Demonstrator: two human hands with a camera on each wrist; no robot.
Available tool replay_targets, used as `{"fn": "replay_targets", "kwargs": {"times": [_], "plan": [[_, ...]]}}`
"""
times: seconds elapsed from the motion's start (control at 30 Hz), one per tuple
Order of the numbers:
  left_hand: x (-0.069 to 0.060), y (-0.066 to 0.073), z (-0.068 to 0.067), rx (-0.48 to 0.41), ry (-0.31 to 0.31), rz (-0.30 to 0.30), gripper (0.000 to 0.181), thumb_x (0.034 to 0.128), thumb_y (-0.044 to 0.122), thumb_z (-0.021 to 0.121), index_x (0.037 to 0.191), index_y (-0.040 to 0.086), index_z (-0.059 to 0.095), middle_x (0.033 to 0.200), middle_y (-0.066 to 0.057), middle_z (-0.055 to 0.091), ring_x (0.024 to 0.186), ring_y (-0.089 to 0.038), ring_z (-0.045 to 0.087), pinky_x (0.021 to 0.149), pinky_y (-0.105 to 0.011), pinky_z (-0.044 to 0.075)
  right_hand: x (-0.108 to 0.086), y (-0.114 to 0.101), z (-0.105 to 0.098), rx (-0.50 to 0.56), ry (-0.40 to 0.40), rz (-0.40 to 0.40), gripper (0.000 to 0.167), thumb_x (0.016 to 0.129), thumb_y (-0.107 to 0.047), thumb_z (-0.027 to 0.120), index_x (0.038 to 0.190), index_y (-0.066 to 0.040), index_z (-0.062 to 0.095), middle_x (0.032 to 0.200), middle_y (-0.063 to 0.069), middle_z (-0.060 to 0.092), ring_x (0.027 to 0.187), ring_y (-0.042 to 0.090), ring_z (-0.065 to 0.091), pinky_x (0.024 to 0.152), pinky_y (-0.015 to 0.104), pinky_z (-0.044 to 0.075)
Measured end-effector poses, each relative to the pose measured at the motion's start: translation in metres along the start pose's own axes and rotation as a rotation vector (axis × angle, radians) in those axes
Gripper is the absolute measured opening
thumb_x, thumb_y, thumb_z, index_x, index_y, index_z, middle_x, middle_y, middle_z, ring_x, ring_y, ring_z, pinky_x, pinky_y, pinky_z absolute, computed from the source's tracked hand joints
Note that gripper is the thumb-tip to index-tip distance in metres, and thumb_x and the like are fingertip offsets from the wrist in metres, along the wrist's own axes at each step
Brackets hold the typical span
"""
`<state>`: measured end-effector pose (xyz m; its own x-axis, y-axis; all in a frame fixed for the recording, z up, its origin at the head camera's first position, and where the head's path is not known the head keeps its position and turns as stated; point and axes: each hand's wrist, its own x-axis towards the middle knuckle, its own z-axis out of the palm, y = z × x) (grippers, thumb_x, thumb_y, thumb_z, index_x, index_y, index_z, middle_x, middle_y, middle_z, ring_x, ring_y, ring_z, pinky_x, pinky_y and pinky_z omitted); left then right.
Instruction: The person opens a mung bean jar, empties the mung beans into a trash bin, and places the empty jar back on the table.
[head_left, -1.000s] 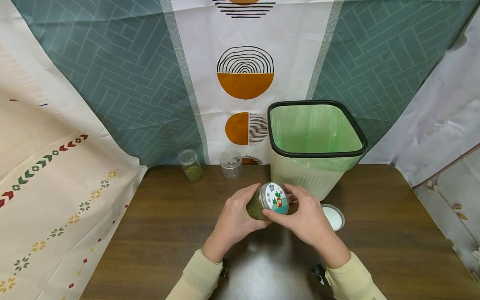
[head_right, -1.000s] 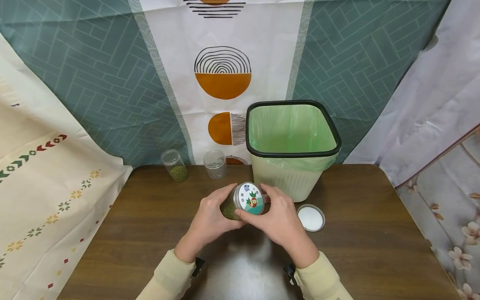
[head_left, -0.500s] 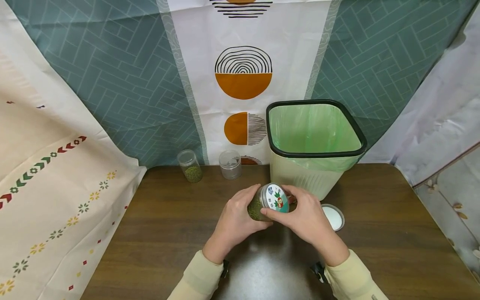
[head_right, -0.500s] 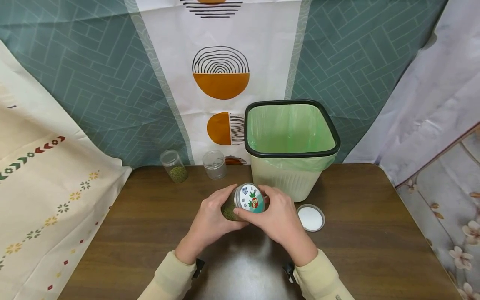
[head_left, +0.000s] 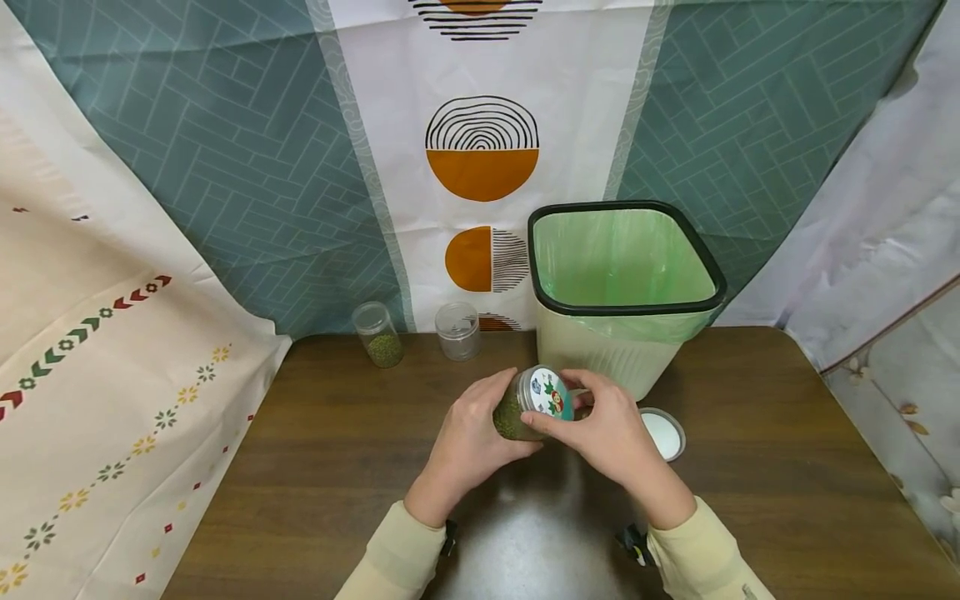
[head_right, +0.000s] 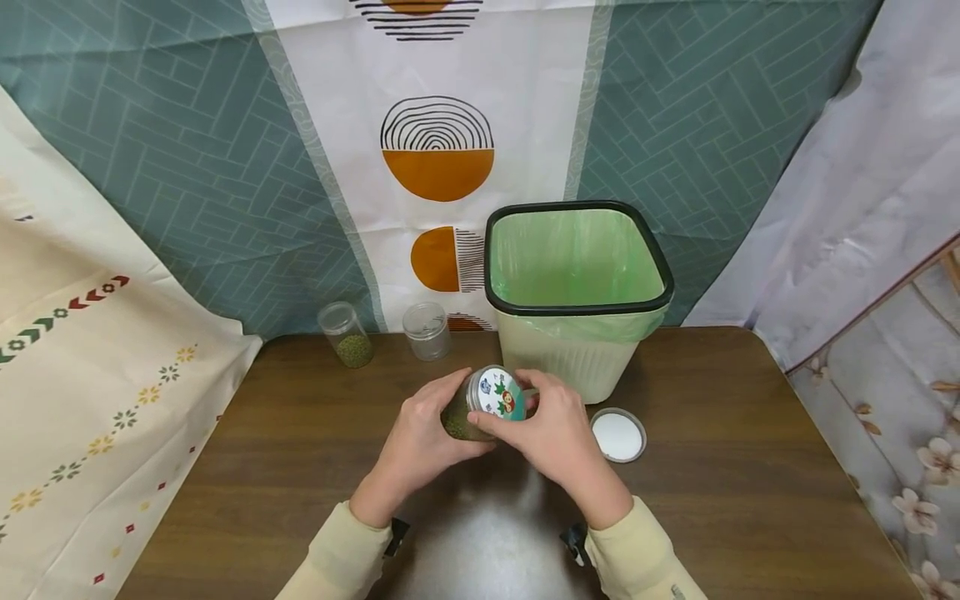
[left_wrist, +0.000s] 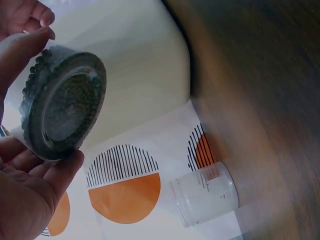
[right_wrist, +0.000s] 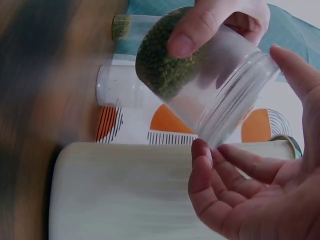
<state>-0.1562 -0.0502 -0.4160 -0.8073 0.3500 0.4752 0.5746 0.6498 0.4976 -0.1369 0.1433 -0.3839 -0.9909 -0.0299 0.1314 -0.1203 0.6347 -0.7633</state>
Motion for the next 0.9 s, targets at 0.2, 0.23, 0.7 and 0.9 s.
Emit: {"fn": "replay_targets", "kwargs": {"times": [0.2, 0.23, 0.7, 0.9], "plan": [[-0.0031, 0.0010, 0.0001, 0.031, 0.007, -0.038, 0.087, 0.0586, 0.047, 0.083, 0.132, 0.012, 0.051, 0.128, 0.003, 0.059, 0.116, -0.013, 0.055, 0.096, -0.031, 0.048, -0.0026, 0.0004, -0.0014, -0.007, -0.038, -0.053, 0.093, 0.059, -0.070, 0.072, 0.134, -0.021, 0.047, 0.121, -0.009, 0.057, 0.094, 0.012, 0.062, 0.073, 0.030, 0.053], [-0.0040, 0.0012, 0.0001, 0.031, 0.007, -0.044, 0.088, 0.0581, 0.048, 0.084, 0.132, 0.013, 0.051, 0.127, 0.004, 0.059, 0.116, -0.012, 0.055, 0.096, -0.030, 0.048, -0.0032, -0.0005, -0.0016, -0.015, -0.037, -0.040, 0.096, 0.058, -0.071, 0.071, 0.135, -0.019, 0.046, 0.123, -0.008, 0.056, 0.095, 0.012, 0.062, 0.073, 0.030, 0.053], [-0.0031, 0.0018, -0.0001, 0.015, -0.001, -0.016, 0.088, 0.0588, 0.042, 0.085, 0.133, 0.010, 0.050, 0.131, 0.000, 0.057, 0.119, -0.016, 0.054, 0.097, -0.034, 0.048, -0.0026, -0.0013, -0.0017, -0.026, -0.046, -0.045, 0.094, 0.061, -0.070, 0.071, 0.135, -0.017, 0.045, 0.119, -0.005, 0.056, 0.097, 0.015, 0.061, 0.076, 0.032, 0.052], [-0.0028, 0.0028, -0.0003, 0.000, -0.007, -0.008, 0.089, 0.0577, 0.041, 0.086, 0.133, 0.011, 0.050, 0.131, 0.000, 0.057, 0.118, -0.016, 0.054, 0.096, -0.033, 0.049, -0.0007, -0.0030, -0.0016, -0.054, -0.020, 0.038, 0.088, 0.061, -0.077, 0.064, 0.124, -0.017, 0.053, 0.107, -0.005, 0.060, 0.093, 0.013, 0.058, 0.076, 0.032, 0.050]]}}
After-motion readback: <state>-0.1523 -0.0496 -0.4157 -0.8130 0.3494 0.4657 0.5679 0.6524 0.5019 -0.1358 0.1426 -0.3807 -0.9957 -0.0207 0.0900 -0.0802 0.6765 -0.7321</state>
